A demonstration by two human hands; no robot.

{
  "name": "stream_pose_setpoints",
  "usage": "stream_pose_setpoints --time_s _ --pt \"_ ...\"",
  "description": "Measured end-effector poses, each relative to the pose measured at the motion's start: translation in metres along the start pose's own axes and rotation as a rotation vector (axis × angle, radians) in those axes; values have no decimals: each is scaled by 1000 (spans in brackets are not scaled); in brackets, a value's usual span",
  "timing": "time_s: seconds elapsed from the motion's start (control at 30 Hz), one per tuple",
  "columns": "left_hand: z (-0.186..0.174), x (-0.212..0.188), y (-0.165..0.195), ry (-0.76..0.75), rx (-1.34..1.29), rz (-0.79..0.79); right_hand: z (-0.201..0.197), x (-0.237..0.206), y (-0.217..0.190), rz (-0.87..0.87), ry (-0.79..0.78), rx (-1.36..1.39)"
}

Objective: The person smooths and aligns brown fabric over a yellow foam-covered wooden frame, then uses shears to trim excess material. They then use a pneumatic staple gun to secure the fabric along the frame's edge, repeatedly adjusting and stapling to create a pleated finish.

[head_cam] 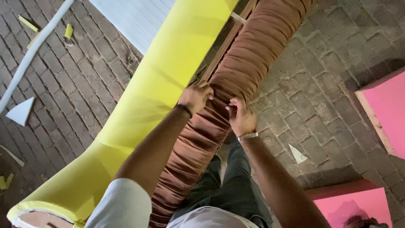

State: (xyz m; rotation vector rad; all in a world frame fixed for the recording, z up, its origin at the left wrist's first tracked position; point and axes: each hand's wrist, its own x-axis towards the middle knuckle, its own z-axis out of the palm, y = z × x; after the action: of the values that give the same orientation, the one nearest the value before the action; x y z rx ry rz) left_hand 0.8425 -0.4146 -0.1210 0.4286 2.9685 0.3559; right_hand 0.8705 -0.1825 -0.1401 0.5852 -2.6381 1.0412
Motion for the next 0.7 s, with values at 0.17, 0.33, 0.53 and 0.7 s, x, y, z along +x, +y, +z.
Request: stream_pose_setpoints --time_s 0.17,0.33,0.53,0.7 --pt "-26 -2 -15 -62 -503 -545 -2 -11 12 -44 101 -32" --pt "-18 -40 -23 -230 -383 -329 -16 -41 -32 149 -29 95" --pt "24 -39 -14 63 -301 -87 5 -30 -47 381 -88 97" --pt "34 -63 -16 232 -530 -459 3 -54 -56 340 79 148"
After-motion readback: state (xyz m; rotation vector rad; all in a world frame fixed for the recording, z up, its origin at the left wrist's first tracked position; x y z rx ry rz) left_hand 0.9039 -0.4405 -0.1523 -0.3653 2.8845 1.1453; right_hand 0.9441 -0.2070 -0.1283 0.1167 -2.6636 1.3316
